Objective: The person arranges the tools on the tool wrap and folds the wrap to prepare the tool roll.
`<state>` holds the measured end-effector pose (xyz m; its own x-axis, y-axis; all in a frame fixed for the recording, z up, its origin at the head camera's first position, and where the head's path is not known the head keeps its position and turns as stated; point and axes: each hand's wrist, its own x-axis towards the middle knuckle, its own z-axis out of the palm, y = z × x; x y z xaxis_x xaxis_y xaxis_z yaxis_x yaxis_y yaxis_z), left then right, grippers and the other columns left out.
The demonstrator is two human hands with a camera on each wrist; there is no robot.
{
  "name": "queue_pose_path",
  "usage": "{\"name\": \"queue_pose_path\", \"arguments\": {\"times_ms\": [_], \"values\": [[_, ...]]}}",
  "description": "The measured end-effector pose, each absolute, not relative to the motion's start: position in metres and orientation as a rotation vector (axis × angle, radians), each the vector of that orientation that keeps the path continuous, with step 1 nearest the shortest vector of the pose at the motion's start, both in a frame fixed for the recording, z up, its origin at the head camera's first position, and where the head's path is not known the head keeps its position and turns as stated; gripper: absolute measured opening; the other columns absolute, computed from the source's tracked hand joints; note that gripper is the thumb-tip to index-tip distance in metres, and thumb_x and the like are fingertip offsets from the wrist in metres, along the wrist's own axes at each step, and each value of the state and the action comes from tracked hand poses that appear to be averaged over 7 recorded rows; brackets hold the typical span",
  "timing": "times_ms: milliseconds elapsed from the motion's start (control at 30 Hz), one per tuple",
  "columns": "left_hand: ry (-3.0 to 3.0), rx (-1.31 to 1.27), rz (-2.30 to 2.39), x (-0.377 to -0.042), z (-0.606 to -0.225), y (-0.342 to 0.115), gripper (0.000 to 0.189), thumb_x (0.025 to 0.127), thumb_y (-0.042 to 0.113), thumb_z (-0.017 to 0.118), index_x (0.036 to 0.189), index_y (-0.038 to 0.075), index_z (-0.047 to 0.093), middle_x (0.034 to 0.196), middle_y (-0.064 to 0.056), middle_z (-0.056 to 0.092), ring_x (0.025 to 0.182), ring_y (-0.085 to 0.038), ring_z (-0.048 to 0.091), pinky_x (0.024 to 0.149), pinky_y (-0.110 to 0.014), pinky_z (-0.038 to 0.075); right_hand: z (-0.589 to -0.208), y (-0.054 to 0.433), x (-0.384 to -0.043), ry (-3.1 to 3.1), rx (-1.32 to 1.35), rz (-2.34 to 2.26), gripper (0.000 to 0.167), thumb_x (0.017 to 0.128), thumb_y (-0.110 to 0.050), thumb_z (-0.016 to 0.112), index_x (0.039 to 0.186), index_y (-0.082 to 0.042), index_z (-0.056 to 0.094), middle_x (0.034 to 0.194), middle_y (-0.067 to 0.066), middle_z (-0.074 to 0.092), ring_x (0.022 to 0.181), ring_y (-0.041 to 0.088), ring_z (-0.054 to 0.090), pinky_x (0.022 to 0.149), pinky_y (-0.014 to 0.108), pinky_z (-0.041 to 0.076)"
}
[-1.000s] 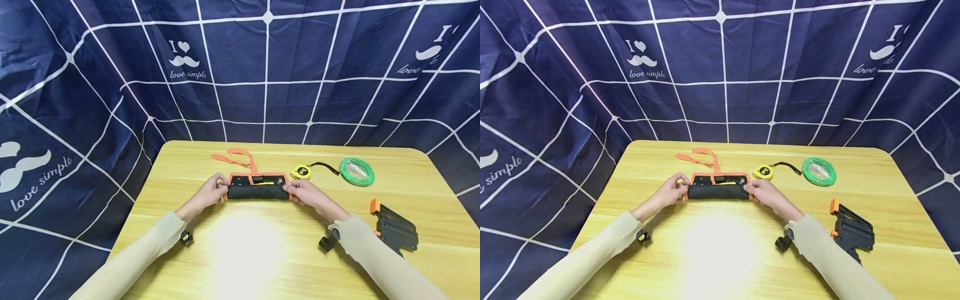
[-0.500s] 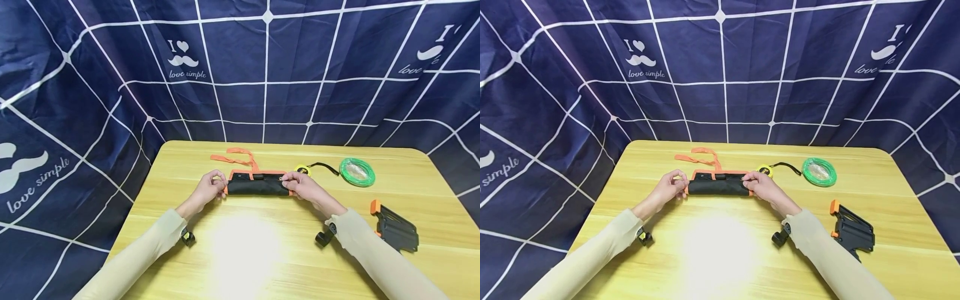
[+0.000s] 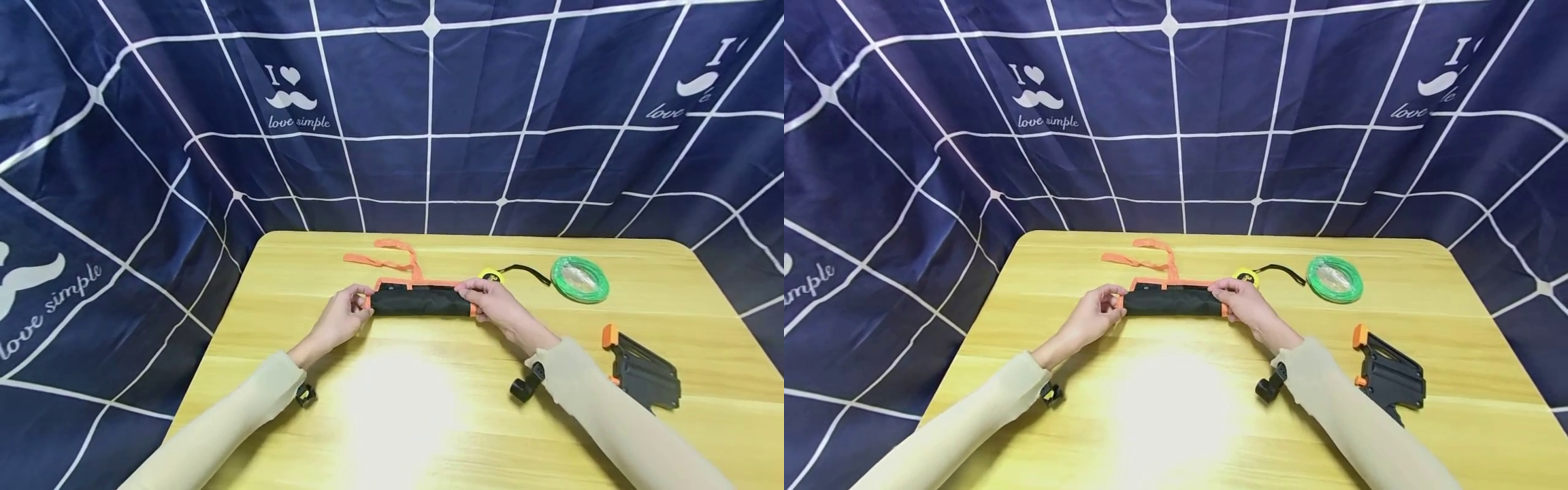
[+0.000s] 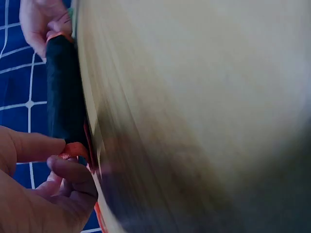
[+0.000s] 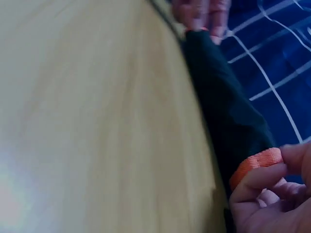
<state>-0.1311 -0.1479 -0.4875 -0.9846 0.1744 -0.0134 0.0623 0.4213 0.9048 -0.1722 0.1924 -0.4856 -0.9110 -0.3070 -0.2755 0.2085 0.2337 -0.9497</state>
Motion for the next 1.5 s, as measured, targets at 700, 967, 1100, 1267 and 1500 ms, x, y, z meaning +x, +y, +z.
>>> {"name": "queue_pose_path", "arguments": {"times_ms": [700,967,1100,1267,1500], "values": [[2.666,0.438,1.452,-0.125,-0.49,-0.15,0.008,0.109,0.014,0.07,0.111,0.007,0.074,0.096,-0.002,0.068,0.078,-0.016,0.061,0.071,-0.031,0.049,-0.486,0.194,-0.149,2.768,-0.58,-1.193,0.026,0.107,-0.02,0.074,0.126,-0.004,0.08,0.103,0.008,0.063,0.085,0.022,0.056,0.079,0.042,0.046],[2.61,0.657,1.5,-0.114,-0.495,-0.159,0.041,0.095,0.008,0.087,0.132,0.002,0.071,0.113,-0.005,0.065,0.086,-0.025,0.062,0.073,-0.028,0.05,-0.481,0.197,-0.151,2.746,-0.531,-1.191,0.025,0.108,-0.022,0.073,0.123,-0.003,0.079,0.1,0.008,0.069,0.083,0.021,0.059,0.077,0.041,0.048],[2.738,0.721,1.317,-0.111,-0.496,-0.159,0.059,0.09,0.008,0.091,0.144,0.001,0.067,0.125,-0.004,0.065,0.091,-0.025,0.059,0.077,-0.03,0.049,-0.481,0.197,-0.153,2.713,-0.513,-1.192,0.024,0.11,-0.023,0.07,0.123,-0.004,0.077,0.086,0.002,0.062,0.076,0.02,0.052,0.071,0.038,0.044],[2.823,0.697,1.302,-0.11,-0.496,-0.157,0.057,0.091,0.005,0.086,0.144,-0.002,0.063,0.122,-0.008,0.069,0.089,-0.021,0.063,0.079,-0.032,0.052,-0.481,0.193,-0.159,2.673,-0.537,-1.181,0.018,0.113,-0.022,0.064,0.114,-0.007,0.075,0.078,0.003,0.061,0.066,0.019,0.057,0.067,0.037,0.046],[2.813,0.731,1.373,-0.116,-0.492,-0.157,0.03,0.1,0.007,0.077,0.128,0.0,0.067,0.102,-0.007,0.075,0.08,-0.016,0.071,0.073,-0.032,0.057,-0.485,0.194,-0.171,2.573,-0.487,-1.269,0.026,0.115,-0.018,0.059,0.127,0.001,0.071,0.084,0.005,0.061,0.065,0.021,0.057,0.066,0.037,0.047]]}}
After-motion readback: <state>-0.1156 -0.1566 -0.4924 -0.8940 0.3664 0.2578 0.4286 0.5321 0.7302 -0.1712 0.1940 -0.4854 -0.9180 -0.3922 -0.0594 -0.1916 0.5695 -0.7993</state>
